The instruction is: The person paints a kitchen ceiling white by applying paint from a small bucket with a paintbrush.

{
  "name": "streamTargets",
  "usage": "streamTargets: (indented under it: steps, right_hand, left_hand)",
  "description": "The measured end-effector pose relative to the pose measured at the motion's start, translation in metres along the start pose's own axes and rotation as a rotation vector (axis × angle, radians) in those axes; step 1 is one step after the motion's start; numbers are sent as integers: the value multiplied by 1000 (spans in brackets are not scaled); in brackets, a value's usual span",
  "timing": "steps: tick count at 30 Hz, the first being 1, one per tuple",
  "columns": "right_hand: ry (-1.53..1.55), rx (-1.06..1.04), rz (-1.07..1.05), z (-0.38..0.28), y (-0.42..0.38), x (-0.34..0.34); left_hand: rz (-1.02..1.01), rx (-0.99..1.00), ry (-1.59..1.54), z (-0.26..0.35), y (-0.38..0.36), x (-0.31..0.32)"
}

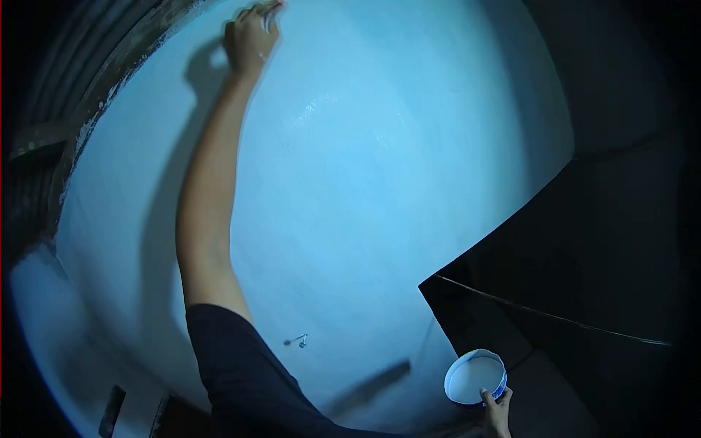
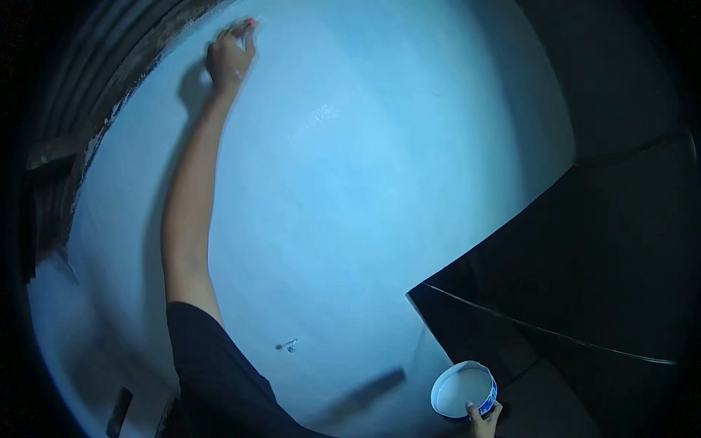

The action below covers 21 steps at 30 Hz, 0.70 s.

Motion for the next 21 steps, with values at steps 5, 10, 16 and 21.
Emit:
streamTargets:
  steps: [5, 10, 16, 21]
  right_hand:
    - [-140, -25, -4, -7, 0, -3]
    - [-129, -33, -27, -4, -8, 1]
    - [-186, -70, -10, -1, -12, 3]
    - [-61, -66, 36, 12, -5, -5]
  left_hand:
    - [-154, 31, -611, 141, -51, -48]
    - [-330, -438, -848, 66, -49, -4]
    - [-11, -397, -192, -128, 9, -13]
    - [-28, -187, 164, -88, -2, -31]
Point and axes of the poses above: each hand's wrist, its own y-axis towards the middle knuckle, its own x-axis out of the palm, z = x × y, the point moved 7 cm from there along y, towards the middle knuckle, and after that the axes turned 2 degrees about -z, right-handed, at the moved point
